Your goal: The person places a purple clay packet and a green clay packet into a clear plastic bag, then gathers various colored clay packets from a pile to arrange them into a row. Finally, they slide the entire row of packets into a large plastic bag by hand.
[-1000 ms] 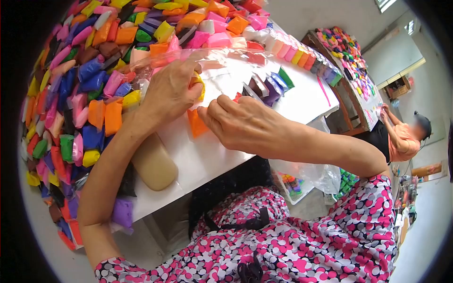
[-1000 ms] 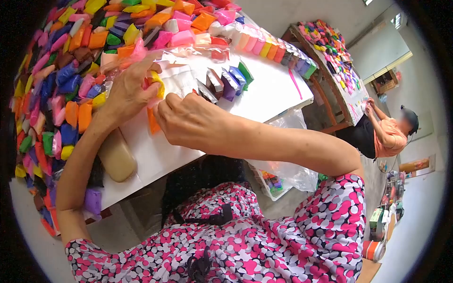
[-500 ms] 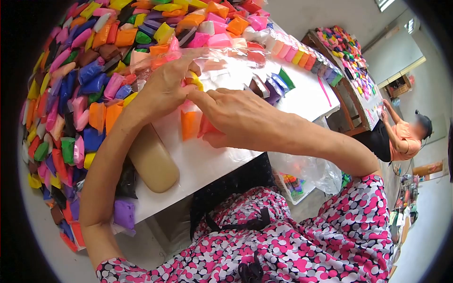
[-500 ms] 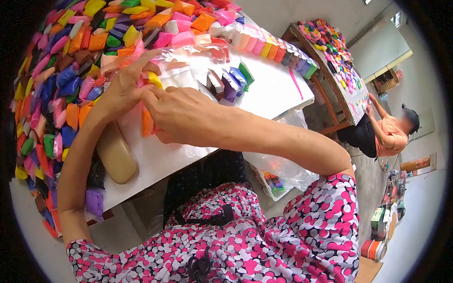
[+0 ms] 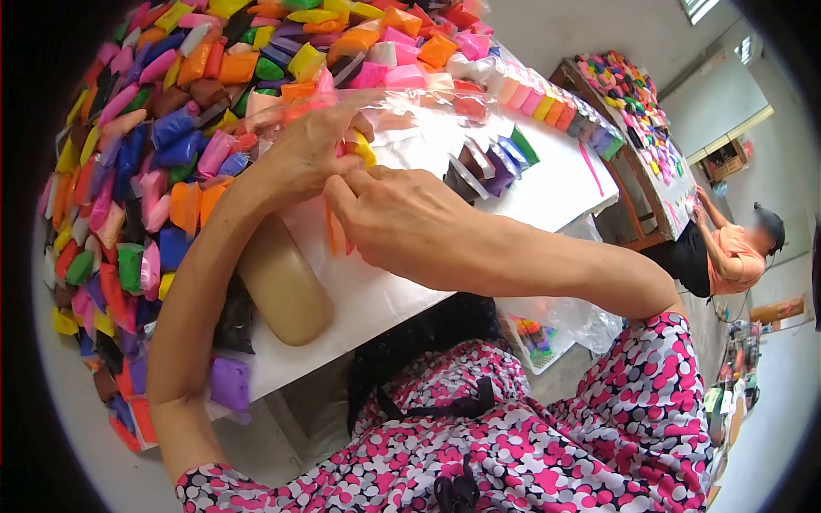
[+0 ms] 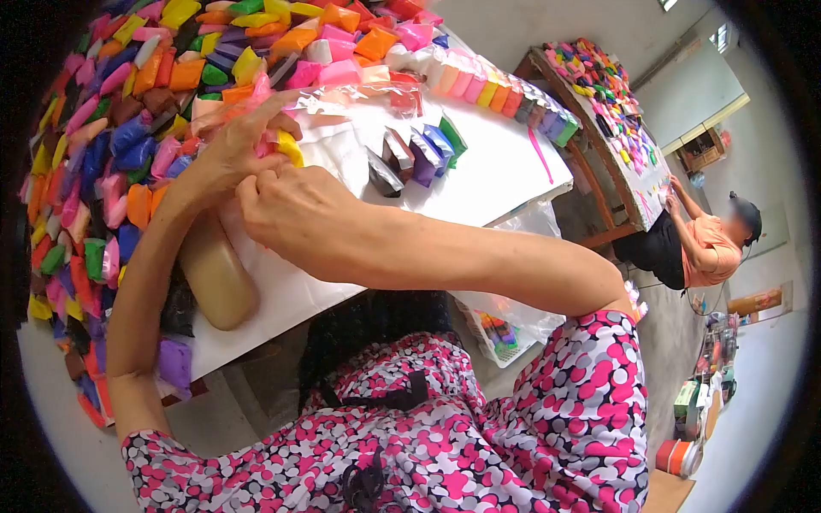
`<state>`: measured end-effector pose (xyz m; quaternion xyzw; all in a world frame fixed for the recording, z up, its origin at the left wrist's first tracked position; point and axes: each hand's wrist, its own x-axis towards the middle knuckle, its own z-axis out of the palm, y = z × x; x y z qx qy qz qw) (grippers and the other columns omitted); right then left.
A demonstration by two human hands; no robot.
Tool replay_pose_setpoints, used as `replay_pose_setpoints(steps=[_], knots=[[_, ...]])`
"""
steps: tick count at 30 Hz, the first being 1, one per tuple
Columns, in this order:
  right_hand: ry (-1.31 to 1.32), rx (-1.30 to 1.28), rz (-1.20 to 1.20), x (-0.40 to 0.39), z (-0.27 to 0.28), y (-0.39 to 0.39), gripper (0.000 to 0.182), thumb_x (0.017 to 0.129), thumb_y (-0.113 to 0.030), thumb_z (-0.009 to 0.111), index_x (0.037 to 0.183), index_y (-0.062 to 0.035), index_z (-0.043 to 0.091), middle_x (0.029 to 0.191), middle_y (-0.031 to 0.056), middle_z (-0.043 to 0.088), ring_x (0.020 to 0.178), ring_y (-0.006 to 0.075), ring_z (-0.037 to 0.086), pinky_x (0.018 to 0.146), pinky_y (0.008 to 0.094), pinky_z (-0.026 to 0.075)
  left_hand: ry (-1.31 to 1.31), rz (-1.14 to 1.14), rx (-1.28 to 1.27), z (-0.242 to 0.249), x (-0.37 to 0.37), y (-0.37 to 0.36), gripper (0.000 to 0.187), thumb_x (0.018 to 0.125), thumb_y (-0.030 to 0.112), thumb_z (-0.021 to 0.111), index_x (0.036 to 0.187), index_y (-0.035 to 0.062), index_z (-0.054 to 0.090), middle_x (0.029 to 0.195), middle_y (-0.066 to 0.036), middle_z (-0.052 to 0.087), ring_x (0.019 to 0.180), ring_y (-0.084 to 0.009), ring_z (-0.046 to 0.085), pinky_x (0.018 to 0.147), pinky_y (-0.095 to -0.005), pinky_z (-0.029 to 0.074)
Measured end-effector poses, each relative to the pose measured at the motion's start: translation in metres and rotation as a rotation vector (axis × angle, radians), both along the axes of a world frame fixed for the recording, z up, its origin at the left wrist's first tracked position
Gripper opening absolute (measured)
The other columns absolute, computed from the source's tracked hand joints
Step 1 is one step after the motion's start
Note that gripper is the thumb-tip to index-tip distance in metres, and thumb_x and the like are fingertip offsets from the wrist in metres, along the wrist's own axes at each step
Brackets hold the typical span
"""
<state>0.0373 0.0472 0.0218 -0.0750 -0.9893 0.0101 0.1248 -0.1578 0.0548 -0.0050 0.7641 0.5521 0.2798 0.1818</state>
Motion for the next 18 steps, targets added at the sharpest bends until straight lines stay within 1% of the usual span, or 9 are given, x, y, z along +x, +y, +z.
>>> replay_pose_setpoints(steps=[1,4,7,10,13,16,18], knots=[[-0.048,-0.019,-0.013,-0.002,0.004,0.002,0.030,0.074,-0.002,0.062,0.099,0.0063,0.048,0.091,0.0206,0.061,0.081,0.0365,0.066,0.067,0.0414,0.054,0.024,0.000,-0.015,0.000,-0.002,0.005,0.074,0.074,0.003,0.067,0.141,0.0042,0.039,0.107,-0.010,0.065,0.103,-0.0219,0.060,0.095,-0.0318,0.046],[-0.122,-0.005,-0.054,-0.004,0.002,0.002,0.028,0.074,-0.003,0.064,0.096,0.0055,0.049,0.090,0.0208,0.062,0.079,0.0362,0.067,0.068,0.0413,0.054,0.035,-0.019,0.056,-0.005,-0.003,0.007,0.074,0.073,0.002,0.068,0.141,0.0026,0.039,0.105,-0.010,0.065,0.102,-0.0218,0.061,0.093,-0.0312,0.047],[-0.172,0.028,-0.059,-0.006,-0.002,0.004,0.028,0.074,-0.006,0.065,0.095,0.0059,0.051,0.091,0.0206,0.063,0.081,0.0347,0.067,0.068,0.0407,0.054,-0.026,-0.048,0.012,0.004,0.001,0.004,0.073,0.073,0.001,0.067,0.141,0.0011,0.039,0.105,-0.010,0.065,0.100,-0.0220,0.061,0.091,-0.0304,0.048],[-0.245,-0.022,-0.027,-0.011,0.003,0.008,0.028,0.074,-0.008,0.066,0.095,0.0064,0.054,0.092,0.0210,0.063,0.081,0.0342,0.067,0.066,0.0404,0.054,-0.042,-0.035,-0.019,0.006,0.002,0.003,0.073,0.073,0.001,0.067,0.140,0.0007,0.039,0.104,-0.011,0.065,0.098,-0.0221,0.062,0.090,-0.0303,0.049],[-0.212,0.037,0.025,-0.015,-0.007,0.012,0.027,0.074,-0.009,0.065,0.095,0.0068,0.057,0.093,0.0212,0.063,0.080,0.0341,0.067,0.066,0.0406,0.054,-0.007,-0.026,-0.030,0.005,0.000,0.005,0.073,0.072,0.001,0.066,0.141,0.0008,0.039,0.104,-0.011,0.065,0.098,-0.0221,0.062,0.090,-0.0301,0.049],[-0.226,0.092,0.027,-0.018,-0.012,0.012,0.028,0.074,-0.010,0.065,0.097,0.0061,0.058,0.094,0.0212,0.063,0.079,0.0334,0.067,0.068,0.0411,0.054,-0.058,-0.057,0.014,0.007,0.003,0.003,0.074,0.073,0.002,0.066,0.141,0.0011,0.039,0.104,-0.011,0.066,0.098,-0.0218,0.062,0.089,-0.0299,0.049],[-0.277,0.101,0.013,-0.018,-0.010,0.010,0.029,0.074,-0.010,0.065,0.098,0.0057,0.058,0.095,0.0208,0.063,0.080,0.0335,0.067,0.068,0.0413,0.054,-0.059,-0.046,-0.027,0.007,0.002,0.002,0.072,0.074,0.002,0.066,0.141,0.0014,0.039,0.104,-0.011,0.066,0.098,-0.0215,0.062,0.090,-0.0299,0.048]])
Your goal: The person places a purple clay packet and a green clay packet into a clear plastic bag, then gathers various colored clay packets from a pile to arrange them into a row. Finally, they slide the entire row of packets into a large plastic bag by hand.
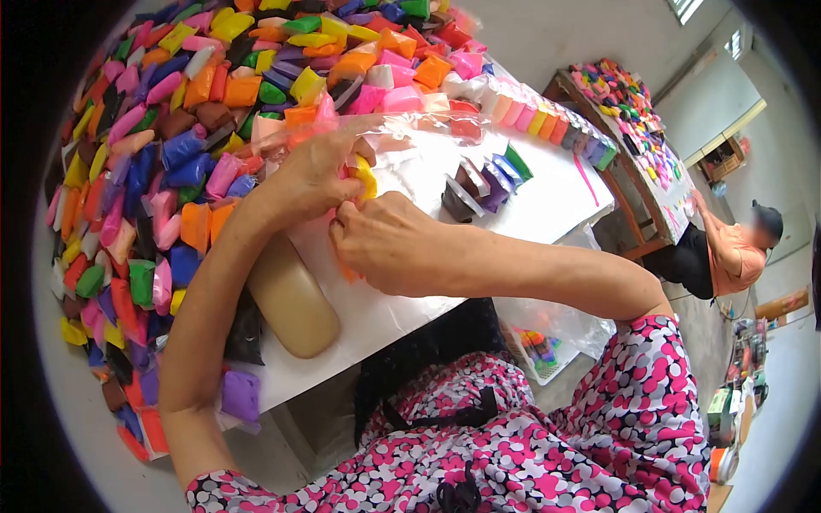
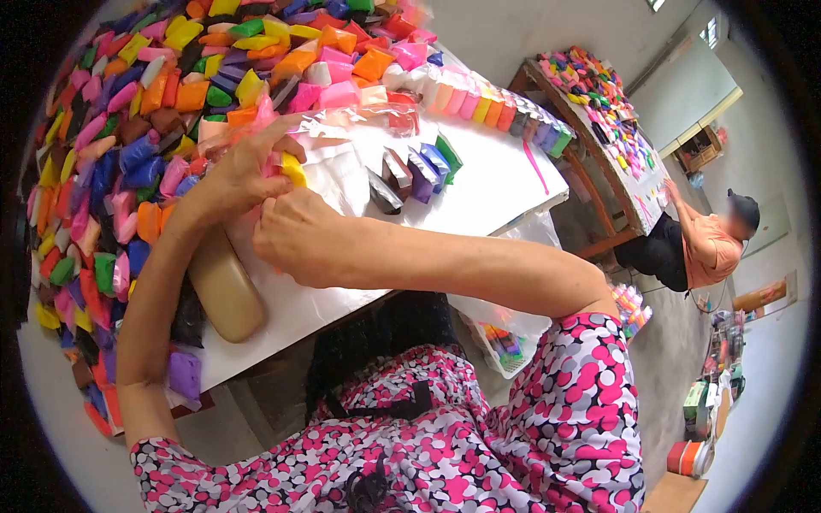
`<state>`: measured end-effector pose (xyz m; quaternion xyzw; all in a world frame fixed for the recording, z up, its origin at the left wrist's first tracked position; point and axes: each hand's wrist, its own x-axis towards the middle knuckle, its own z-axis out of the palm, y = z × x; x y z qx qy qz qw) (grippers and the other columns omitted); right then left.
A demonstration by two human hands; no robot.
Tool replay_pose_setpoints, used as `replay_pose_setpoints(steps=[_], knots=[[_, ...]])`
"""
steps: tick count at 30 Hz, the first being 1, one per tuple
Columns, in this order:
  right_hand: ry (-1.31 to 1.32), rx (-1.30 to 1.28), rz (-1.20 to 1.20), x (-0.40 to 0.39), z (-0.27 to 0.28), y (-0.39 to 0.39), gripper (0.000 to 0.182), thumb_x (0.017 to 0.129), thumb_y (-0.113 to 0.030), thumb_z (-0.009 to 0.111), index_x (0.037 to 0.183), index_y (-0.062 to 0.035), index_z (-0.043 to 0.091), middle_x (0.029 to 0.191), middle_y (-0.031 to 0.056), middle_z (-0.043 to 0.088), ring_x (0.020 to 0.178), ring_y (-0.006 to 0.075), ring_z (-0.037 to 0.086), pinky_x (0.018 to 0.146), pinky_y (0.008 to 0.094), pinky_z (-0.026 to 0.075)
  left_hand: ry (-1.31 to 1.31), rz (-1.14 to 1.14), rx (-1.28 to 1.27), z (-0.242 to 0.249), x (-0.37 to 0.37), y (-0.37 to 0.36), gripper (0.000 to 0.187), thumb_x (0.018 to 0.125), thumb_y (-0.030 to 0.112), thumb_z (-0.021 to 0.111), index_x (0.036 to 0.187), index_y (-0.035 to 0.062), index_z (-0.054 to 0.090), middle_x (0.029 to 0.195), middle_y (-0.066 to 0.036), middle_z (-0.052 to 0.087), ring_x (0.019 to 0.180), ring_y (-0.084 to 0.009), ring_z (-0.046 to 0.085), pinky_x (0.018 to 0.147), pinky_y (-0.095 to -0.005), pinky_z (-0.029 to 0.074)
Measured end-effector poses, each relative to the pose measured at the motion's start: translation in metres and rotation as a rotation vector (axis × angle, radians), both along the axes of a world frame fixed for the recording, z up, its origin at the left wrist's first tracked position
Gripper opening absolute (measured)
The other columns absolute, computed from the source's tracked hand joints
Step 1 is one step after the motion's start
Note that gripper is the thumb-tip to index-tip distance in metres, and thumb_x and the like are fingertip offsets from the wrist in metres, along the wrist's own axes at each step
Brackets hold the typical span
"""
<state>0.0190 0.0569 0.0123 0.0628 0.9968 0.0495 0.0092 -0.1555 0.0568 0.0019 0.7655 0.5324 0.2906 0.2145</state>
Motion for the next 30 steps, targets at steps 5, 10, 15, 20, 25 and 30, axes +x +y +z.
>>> replay_pose_setpoints(steps=[5,10,15,20,25,30], knots=[[0.369,-0.133,-0.003,0.021,0.025,0.004,0.039,0.073,-0.013,0.068,0.108,0.0010,0.057,0.099,0.0177,0.063,0.085,0.0343,0.065,0.071,0.0432,0.052,-0.066,-0.065,0.052,-0.002,-0.003,0.001,0.067,0.075,0.005,0.067,0.137,0.0015,0.043,0.108,-0.012,0.065,0.101,-0.0227,0.062,0.092,-0.0327,0.047],[0.599,-0.266,-0.106,0.029,0.039,0.051,0.050,0.072,-0.024,0.075,0.113,-0.0054,0.054,0.103,0.0161,0.062,0.098,0.0353,0.061,0.082,0.0453,0.046,0.085,0.053,0.024,-0.004,-0.005,-0.004,0.061,0.075,0.010,0.069,0.132,0.0002,0.047,0.113,-0.014,0.063,0.105,-0.0263,0.062,0.095,-0.0353,0.046],[0.573,-0.113,-0.184,0.028,0.028,0.064,0.047,0.072,-0.012,0.069,0.116,-0.0072,0.054,0.105,0.0120,0.060,0.101,0.0304,0.060,0.086,0.0411,0.047,0.040,0.102,-0.018,0.014,0.010,-0.012,0.081,0.073,0.007,0.067,0.147,0.0047,0.032,0.105,-0.017,0.063,0.100,-0.0299,0.063,0.090,-0.0372,0.048],[0.577,0.007,-0.146,0.022,0.013,0.069,0.041,0.070,-0.011,0.069,0.108,-0.0074,0.055,0.102,0.0106,0.059,0.091,0.0309,0.062,0.076,0.0421,0.049,-0.028,0.089,0.091,0.002,0.011,-0.008,0.101,0.073,0.006,0.065,0.156,0.0153,0.009,0.097,-0.020,0.065,0.091,-0.0355,0.065,0.082,-0.0403,0.050],[0.392,-0.094,-0.249,0.022,0.017,0.083,0.037,0.073,-0.014,0.069,0.107,-0.0068,0.055,0.098,0.0125,0.060,0.092,0.0326,0.062,0.078,0.0439,0.047,-0.010,0.070,0.106,-0.001,0.009,-0.006,0.103,0.071,0.002,0.065,0.156,0.0149,0.007,0.098,-0.018,0.065,0.093,-0.0351,0.065,0.085,-0.0382,0.050],[0.218,-0.130,-0.340,0.019,0.016,0.089,0.036,0.077,-0.017,0.068,0.109,-0.0055,0.056,0.096,0.0159,0.062,0.094,0.0330,0.062,0.080,0.0446,0.047,-0.014,0.033,0.112,-0.003,0.009,-0.006,0.102,0.072,0.001,0.063,0.156,0.0133,0.008,0.098,-0.018,0.066,0.096,-0.0344,0.064,0.087,-0.0382,0.050]])
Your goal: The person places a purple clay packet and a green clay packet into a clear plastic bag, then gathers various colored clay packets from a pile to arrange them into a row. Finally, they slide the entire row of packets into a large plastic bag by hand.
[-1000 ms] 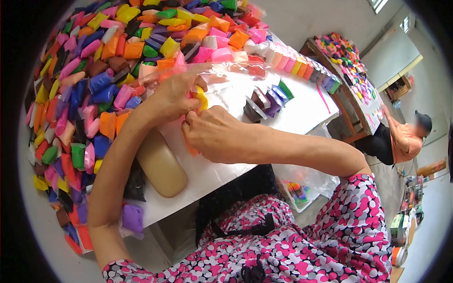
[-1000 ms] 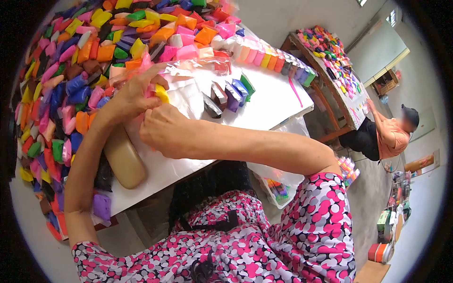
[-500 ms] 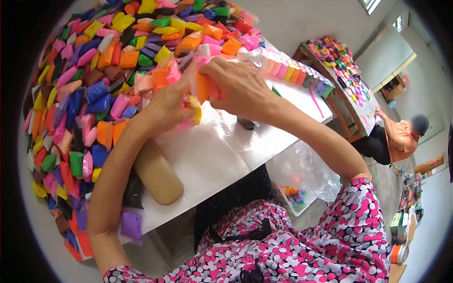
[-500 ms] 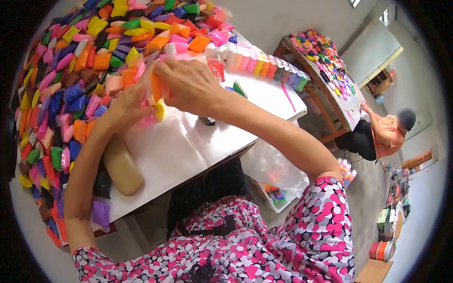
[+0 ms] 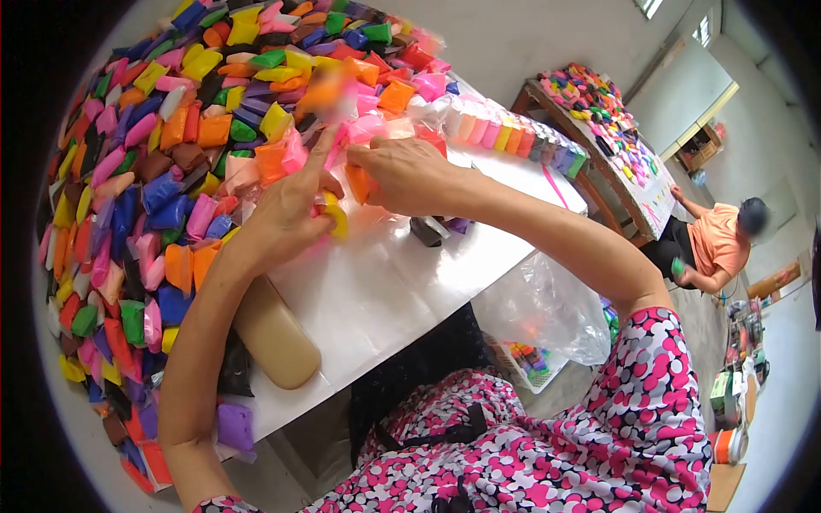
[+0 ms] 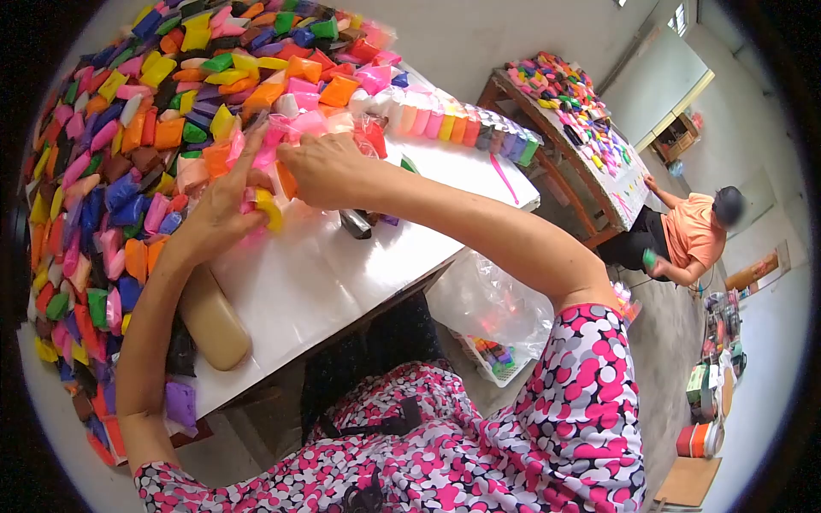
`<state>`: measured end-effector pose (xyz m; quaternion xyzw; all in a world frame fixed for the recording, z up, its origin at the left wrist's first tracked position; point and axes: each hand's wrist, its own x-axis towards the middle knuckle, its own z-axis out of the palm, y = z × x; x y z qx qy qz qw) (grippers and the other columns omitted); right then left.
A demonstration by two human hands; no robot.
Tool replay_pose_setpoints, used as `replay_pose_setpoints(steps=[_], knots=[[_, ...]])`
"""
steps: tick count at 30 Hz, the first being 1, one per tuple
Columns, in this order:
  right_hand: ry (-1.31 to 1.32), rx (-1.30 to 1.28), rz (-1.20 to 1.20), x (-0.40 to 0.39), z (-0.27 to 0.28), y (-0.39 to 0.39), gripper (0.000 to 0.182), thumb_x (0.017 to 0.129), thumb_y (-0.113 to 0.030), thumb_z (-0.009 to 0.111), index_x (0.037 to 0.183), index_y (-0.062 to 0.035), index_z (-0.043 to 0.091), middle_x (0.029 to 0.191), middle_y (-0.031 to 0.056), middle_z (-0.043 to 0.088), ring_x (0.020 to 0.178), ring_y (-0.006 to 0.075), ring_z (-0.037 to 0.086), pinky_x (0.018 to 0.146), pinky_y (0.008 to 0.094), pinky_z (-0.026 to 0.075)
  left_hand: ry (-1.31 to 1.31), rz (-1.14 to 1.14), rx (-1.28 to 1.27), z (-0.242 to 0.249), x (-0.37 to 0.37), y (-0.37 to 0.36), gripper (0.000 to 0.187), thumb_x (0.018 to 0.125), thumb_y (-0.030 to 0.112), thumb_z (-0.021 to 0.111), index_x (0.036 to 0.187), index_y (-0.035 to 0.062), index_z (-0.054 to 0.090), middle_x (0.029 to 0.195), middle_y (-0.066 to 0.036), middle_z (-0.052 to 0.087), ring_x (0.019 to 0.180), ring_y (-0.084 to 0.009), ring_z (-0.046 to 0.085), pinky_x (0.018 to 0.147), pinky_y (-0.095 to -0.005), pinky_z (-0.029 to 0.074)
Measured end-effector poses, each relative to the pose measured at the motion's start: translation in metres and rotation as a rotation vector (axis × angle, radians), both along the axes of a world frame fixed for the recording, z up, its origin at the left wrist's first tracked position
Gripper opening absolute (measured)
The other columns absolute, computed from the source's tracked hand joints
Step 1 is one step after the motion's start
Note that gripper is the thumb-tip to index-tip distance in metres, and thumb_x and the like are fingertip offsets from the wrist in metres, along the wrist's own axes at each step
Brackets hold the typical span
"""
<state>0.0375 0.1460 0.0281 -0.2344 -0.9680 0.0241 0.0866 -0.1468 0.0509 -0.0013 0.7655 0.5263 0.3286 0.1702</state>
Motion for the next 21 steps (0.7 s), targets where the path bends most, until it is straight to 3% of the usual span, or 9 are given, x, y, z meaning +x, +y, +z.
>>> replay_pose_setpoints(steps=[4,7,11,14,21], knots=[[-0.018,-0.155,-0.043,-0.008,0.015,-0.006,0.036,0.078,-0.018,0.067,0.110,-0.0042,0.059,0.099,0.0172,0.064,0.097,0.0333,0.062,0.082,0.0439,0.047,0.087,0.086,-0.055,0.010,0.007,-0.007,0.098,0.073,0.000,0.062,0.156,0.0128,0.011,0.102,-0.020,0.065,0.097,-0.0342,0.065,0.087,-0.0394,0.050],[0.016,-0.163,-0.050,-0.009,0.007,0.010,0.035,0.077,-0.018,0.065,0.109,-0.0041,0.061,0.101,0.0161,0.066,0.099,0.0328,0.062,0.085,0.0429,0.048,0.029,0.018,0.068,0.000,0.003,-0.003,0.096,0.073,0.000,0.062,0.155,0.0118,0.014,0.106,-0.021,0.064,0.098,-0.0363,0.064,0.085,-0.0415,0.050],[-0.040,-0.191,0.054,-0.006,0.006,0.012,0.038,0.077,-0.019,0.066,0.112,-0.0045,0.060,0.103,0.0157,0.066,0.099,0.0320,0.062,0.086,0.0423,0.048,0.082,0.061,0.010,0.005,0.004,-0.006,0.093,0.073,0.001,0.064,0.154,0.0094,0.017,0.120,-0.024,0.060,0.107,-0.0381,0.061,0.092,-0.0418,0.049],[-0.049,-0.181,0.067,-0.007,-0.001,0.014,0.041,0.077,-0.019,0.066,0.116,-0.0055,0.060,0.105,0.0161,0.066,0.100,0.0321,0.063,0.087,0.0421,0.048,0.142,0.024,0.217,-0.005,0.002,-0.001,0.085,0.076,0.006,0.064,0.151,0.0057,0.024,0.128,-0.025,0.056,0.115,-0.0369,0.058,0.098,-0.0406,0.046],[-0.073,-0.270,0.026,-0.008,0.001,0.008,0.050,0.077,-0.016,0.066,0.124,-0.0046,0.056,0.107,0.0177,0.066,0.102,0.0342,0.062,0.089,0.0420,0.048,0.155,0.049,0.181,-0.003,0.009,-0.002,0.067,0.085,0.023,0.062,0.143,-0.0002,0.038,0.132,-0.024,0.054,0.119,-0.0358,0.055,0.102,-0.0401,0.044]])
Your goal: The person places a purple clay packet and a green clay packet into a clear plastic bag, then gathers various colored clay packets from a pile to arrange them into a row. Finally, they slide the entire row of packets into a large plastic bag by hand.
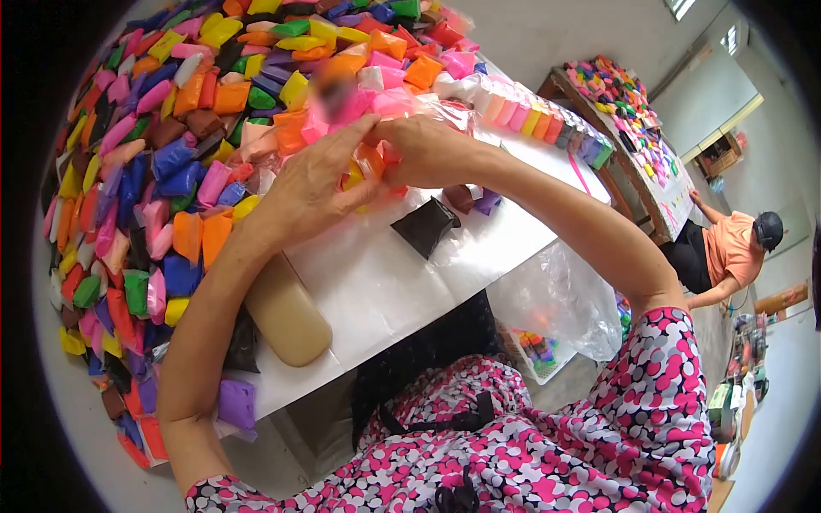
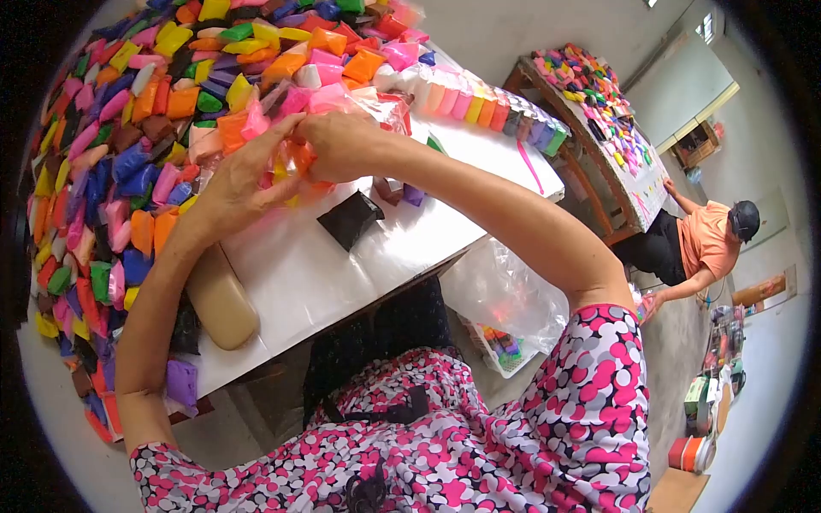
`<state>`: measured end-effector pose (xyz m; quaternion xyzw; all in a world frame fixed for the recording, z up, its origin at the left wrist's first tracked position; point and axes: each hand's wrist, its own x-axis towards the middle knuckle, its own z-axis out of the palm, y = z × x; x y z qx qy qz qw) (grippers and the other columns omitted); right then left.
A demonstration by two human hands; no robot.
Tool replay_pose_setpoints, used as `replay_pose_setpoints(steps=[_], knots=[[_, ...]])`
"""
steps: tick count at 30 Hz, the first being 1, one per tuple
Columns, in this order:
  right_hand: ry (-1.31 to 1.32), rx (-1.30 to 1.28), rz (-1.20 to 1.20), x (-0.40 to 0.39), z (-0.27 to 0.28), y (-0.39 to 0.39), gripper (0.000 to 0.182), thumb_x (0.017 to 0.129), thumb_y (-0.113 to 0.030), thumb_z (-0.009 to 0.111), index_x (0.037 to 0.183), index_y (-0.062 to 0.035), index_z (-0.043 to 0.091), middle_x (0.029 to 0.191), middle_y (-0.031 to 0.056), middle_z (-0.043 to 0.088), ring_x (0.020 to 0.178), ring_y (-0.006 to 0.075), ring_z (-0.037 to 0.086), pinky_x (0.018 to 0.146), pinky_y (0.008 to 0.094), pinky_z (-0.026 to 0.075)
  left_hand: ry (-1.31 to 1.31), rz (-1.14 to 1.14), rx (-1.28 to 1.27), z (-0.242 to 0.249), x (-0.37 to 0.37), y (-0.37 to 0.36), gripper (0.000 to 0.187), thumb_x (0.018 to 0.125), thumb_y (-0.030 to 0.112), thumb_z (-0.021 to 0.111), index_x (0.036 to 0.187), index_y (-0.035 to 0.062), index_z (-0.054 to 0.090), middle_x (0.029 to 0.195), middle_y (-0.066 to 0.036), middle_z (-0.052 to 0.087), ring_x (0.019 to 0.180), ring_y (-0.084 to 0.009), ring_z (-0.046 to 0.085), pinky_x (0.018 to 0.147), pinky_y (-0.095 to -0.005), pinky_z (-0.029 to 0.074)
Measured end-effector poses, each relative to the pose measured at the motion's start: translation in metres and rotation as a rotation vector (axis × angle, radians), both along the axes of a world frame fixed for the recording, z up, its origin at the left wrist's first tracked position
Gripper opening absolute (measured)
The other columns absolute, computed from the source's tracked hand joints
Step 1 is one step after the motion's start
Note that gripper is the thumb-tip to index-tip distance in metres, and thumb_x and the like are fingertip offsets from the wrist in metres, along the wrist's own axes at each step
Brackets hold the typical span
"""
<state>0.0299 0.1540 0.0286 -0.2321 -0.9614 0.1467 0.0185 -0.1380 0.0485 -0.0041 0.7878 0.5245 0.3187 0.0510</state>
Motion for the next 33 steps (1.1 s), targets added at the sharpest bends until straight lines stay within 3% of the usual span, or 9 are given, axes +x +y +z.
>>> replay_pose_setpoints(steps=[5,7,11,14,16,23,28,31,33], knots=[[0.081,-0.096,-0.041,0.008,-0.003,0.001,0.062,0.075,-0.011,0.068,0.132,-0.0020,0.046,0.105,0.0202,0.066,0.103,0.0352,0.062,0.089,0.0417,0.049,0.052,0.021,0.175,-0.011,-0.001,0.009,0.064,0.087,0.025,0.061,0.142,-0.0020,0.040,0.128,-0.024,0.056,0.115,-0.0360,0.058,0.100,-0.0403,0.044],[0.086,-0.066,-0.114,0.008,-0.006,-0.001,0.066,0.074,-0.010,0.070,0.133,-0.0010,0.043,0.103,0.0204,0.066,0.103,0.0352,0.062,0.088,0.0413,0.049,0.032,0.036,0.061,-0.005,0.000,0.005,0.064,0.087,0.024,0.061,0.142,-0.0025,0.040,0.126,-0.024,0.057,0.113,-0.0361,0.058,0.099,-0.0404,0.044],[0.091,-0.112,-0.152,0.009,-0.003,0.003,0.048,0.071,-0.010,0.074,0.114,0.0029,0.057,0.099,0.0186,0.067,0.099,0.0332,0.064,0.084,0.0406,0.050,0.075,0.024,0.123,-0.010,-0.002,0.007,0.066,0.084,0.022,0.063,0.142,-0.0026,0.040,0.122,-0.023,0.059,0.111,-0.0359,0.058,0.099,-0.0401,0.044],[0.013,-0.125,-0.096,0.011,0.006,0.000,0.035,0.069,-0.012,0.077,0.098,0.0030,0.066,0.096,0.0180,0.068,0.095,0.0305,0.065,0.080,0.0403,0.050,0.025,0.011,-0.041,0.009,0.004,0.003,0.067,0.082,0.021,0.066,0.141,-0.0010,0.042,0.120,-0.022,0.060,0.110,-0.0348,0.059,0.096,-0.0403,0.046],[0.006,-0.196,-0.119,0.010,0.010,-0.002,0.028,0.068,-0.014,0.078,0.089,0.0029,0.069,0.093,0.0179,0.069,0.093,0.0291,0.066,0.078,0.0403,0.051,0.032,-0.091,0.070,0.006,0.004,0.013,0.064,0.081,0.020,0.067,0.138,0.0003,0.045,0.117,-0.021,0.061,0.107,-0.0344,0.060,0.094,-0.0408,0.047],[-0.024,-0.096,-0.159,0.008,0.011,-0.009,0.032,0.071,-0.018,0.077,0.093,0.0039,0.069,0.094,0.0191,0.070,0.091,0.0311,0.067,0.079,0.0404,0.052,0.002,-0.176,-0.078,0.008,0.008,0.021,0.048,0.084,0.017,0.065,0.128,0.0023,0.051,0.110,-0.017,0.064,0.101,-0.0331,0.062,0.091,-0.0412,0.048],[-0.076,-0.007,-0.104,0.019,0.028,-0.010,0.037,0.078,-0.021,0.072,0.103,0.0061,0.066,0.106,0.0195,0.067,0.094,0.0352,0.065,0.080,0.0428,0.052,-0.069,-0.098,0.043,-0.004,0.011,0.021,0.041,0.087,0.015,0.063,0.126,0.0037,0.056,0.109,-0.015,0.064,0.098,-0.0327,0.063,0.088,-0.0402,0.049],[0.152,0.292,0.051,0.040,0.027,-0.019,0.030,0.080,-0.013,0.066,0.104,0.0047,0.064,0.104,0.0167,0.063,0.091,0.0329,0.065,0.076,0.0415,0.053,-0.064,-0.124,0.047,-0.004,0.009,0.021,0.036,0.087,0.015,0.063,0.121,0.0042,0.060,0.108,-0.014,0.064,0.097,-0.0319,0.063,0.085,-0.0394,0.050],[0.297,0.431,0.144,0.048,0.026,-0.045,0.024,0.074,-0.008,0.065,0.093,0.0067,0.064,0.097,0.0199,0.062,0.087,0.0337,0.065,0.070,0.0428,0.054,-0.008,-0.158,0.085,-0.004,0.007,0.023,0.032,0.087,0.015,0.063,0.117,0.0043,0.063,0.105,-0.014,0.064,0.095,-0.0316,0.063,0.083,-0.0395,0.050]])
